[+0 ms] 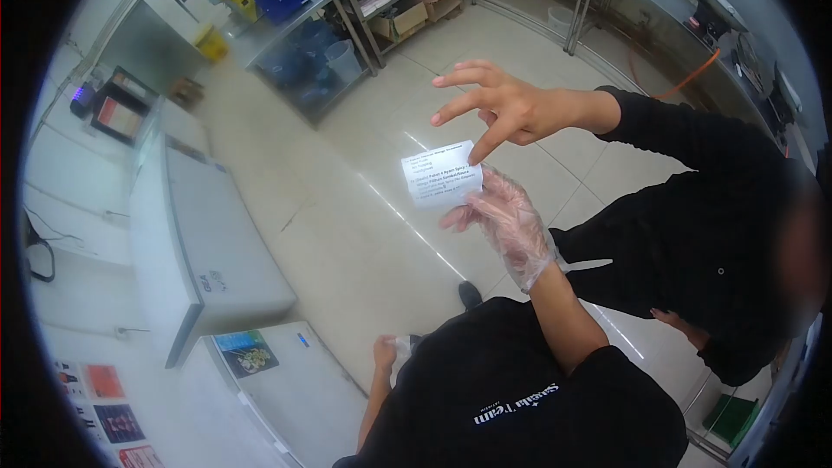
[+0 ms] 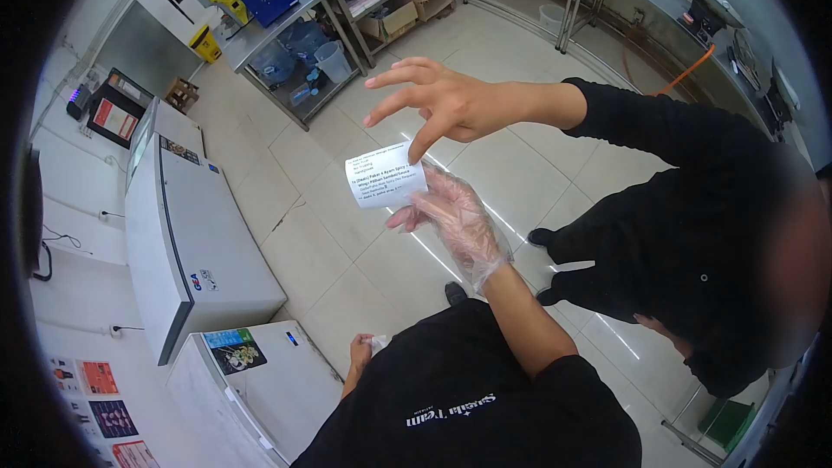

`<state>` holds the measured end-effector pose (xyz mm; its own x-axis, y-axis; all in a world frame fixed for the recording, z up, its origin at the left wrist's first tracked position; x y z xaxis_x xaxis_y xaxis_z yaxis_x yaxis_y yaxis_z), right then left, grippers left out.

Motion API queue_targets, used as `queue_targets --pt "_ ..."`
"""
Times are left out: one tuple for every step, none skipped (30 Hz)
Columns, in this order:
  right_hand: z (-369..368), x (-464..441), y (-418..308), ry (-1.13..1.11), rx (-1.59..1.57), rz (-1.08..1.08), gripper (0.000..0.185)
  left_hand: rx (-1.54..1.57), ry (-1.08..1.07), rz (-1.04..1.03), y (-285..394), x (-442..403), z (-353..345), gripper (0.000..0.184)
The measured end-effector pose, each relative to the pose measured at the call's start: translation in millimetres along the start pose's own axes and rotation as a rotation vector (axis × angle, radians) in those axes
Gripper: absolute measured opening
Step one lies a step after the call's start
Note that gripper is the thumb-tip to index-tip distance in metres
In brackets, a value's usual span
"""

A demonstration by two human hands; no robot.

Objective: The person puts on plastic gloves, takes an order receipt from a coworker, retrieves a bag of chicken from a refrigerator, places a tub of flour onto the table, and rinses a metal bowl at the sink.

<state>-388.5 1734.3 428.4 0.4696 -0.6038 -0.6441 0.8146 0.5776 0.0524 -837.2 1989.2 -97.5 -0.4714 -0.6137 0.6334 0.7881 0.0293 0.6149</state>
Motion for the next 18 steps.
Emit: queue_targets --pt "-1.4 0.4 -3.1 0.049 -0.026 -0.057 0.041 0.03 -0.014 0.059 -12.7 2.2 0.5 0.03" --pt "-6.5 1.2 -8.5 0.146 -0.101 -0.197 0.04 0.03 -0.011 0.056 -25.4 5.7 2.4 0.03" --pt "-15.3 4.3 -11.8 0.283 -0.245 -0.409 0.039 0.016 0.02 0.075 -43.9 4.7 3.6 0.03" --pt "-27.1 9.2 -19.2 0.467 -0.411 -0.635 0.038 0.003 0.05 0.095 -53.4 3.2 4.6 0.03" --pt "-43.4 15.4 -27.0 0.651 -0.606 -0.837 0.037 0.041 0.031 0.151 -48.6 16.8 6.0 0.03" --pt "-58.5 18.9 -34.2 0.78 -0.75 -0.951 0.036 0.046 0.039 0.15 -46.7 27.6 7.2 0.03" --pt "-70.3 22.2 -40.9 0.897 -0.867 -1.031 0.035 0.06 0.03 0.175 -46.4 32.3 5.5 0.029" --pt "-79.8 24.3 -46.1 0.955 -0.944 -1.074 0.035 0.073 0.022 0.2 -45.5 34.5 5.0 0.029" --pt "-85.6 24.3 -50.2 0.994 -0.993 -1.102 0.034 0.039 0.047 0.109 -54.5 29.2 3.4 0.029" --pt "-89.0 25.1 -53.1 1.023 -1.025 -1.12 0.033 0.043 0.053 0.106 -60.7 20.5 0.8 0.029" --pt "-92.9 24.6 -54.9 1.037 -1.043 -1.131 0.032 0.025 0.068 0.099 -68.2 13.9 -1.4 0.028" --pt "-95.2 24.0 -57.4 1.043 -1.058 -1.139 0.032 0.008 0.083 0.1 -74.7 15.9 -4.6 0.028" --pt "-97.1 22.2 -59.0 1.048 -1.072 -1.146 0.031 0.078 0.077 0.173 -41.4 40.3 -6.2 0.029" --pt "-99.5 22.5 -59.7 1.053 -1.088 -1.153 0.031 0.089 0.085 0.193 -38.1 42.4 -12.0 0.029" --pt "-98.4 26.6 -64.2 1.057 -1.103 -1.151 0.03 0.143 0.093 0.176 -36.6 43.0 -23.1 0.029" --pt "-99.2 26.4 -64.7 1.059 -1.107 -1.151 0.03 0.199 0.097 0.158 -35.9 44.7 -27.1 0.029" --pt "-99.6 26.8 -64.6 1.062 -1.116 -1.15 0.029 0.205 0.107 0.166 -36.5 48.5 -31.3 0.029" --pt "-99.1 27.3 -63.9 1.068 -1.125 -1.149 0.029 0.215 0.147 0.119 -33.0 51.5 -36.9 0.03"
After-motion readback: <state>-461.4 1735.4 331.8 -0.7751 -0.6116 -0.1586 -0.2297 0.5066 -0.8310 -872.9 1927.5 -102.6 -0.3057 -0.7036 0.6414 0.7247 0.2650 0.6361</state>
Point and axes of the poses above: each hand's wrist, its own x-axis away from the middle knuckle, its own z-axis out of the back of the hand, y = z × x, the point moved 4 cm from there along -x, towards the middle knuckle, and after that the axes turned 10 degrees about z, right-handed, at the moved point
